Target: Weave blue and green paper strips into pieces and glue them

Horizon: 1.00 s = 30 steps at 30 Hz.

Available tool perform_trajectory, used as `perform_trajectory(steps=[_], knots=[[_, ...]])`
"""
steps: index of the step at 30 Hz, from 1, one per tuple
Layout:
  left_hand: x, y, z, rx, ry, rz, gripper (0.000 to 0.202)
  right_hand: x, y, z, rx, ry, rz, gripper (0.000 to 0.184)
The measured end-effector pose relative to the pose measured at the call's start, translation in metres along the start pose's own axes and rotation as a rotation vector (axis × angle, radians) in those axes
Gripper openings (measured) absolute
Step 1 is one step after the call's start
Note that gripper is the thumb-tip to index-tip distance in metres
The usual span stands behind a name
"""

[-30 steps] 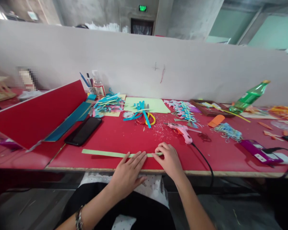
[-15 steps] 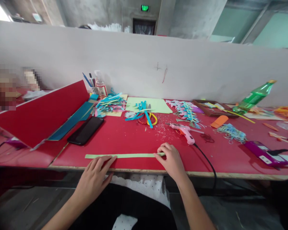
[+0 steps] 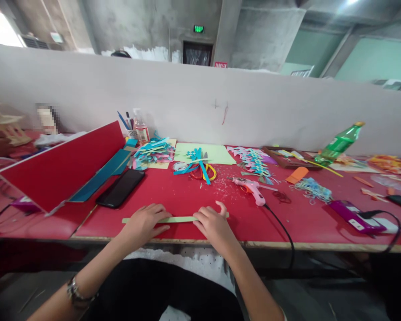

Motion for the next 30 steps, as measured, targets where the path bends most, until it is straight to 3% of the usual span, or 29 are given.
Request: perform_trajectory(steps=[3, 7, 18, 22, 26, 30], knots=[[0.008, -0.006, 0.001, 0.037, 0.005, -0.065, 0.018, 0.007, 0.003, 0.004, -0.014, 0.044, 0.053, 0.025], [0.016, -0.011, 0.005, -0.039, 0.019, -0.112, 0.025, 0.018, 0.010, 0.013, 0.154, 0.183, 0.097, 0.026], [0.021, -0.014, 0.023, -0.389, 0.187, -0.184, 0.033, 0.035, 0.022, 0.023, 0.665, 0.489, -0.009, 0.031], [0.017, -0.012, 0.028, -0.492, 0.237, -0.098, 0.037, 0.035, 0.023, 0.027, 0.667, 0.472, -0.022, 0.030], [0.011, -0.008, 0.023, -0.655, 0.381, 0.021, 0.042, 0.036, 0.029, 0.032, 0.639, 0.431, 0.002, 0.021], [0.008, -0.007, 0.021, -0.758, 0.474, 0.009, 0.043, 0.035, 0.032, 0.031, 0.688, 0.496, 0.038, 0.029]])
Point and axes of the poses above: each hand's wrist, its own x-axis towards the middle knuckle, its own z-axis out of the back of the hand, y = z × x, the point moved 4 cm from there along x, towards the middle knuckle, and after that the axes turned 5 degrees about -x, right-handed, at the moved point
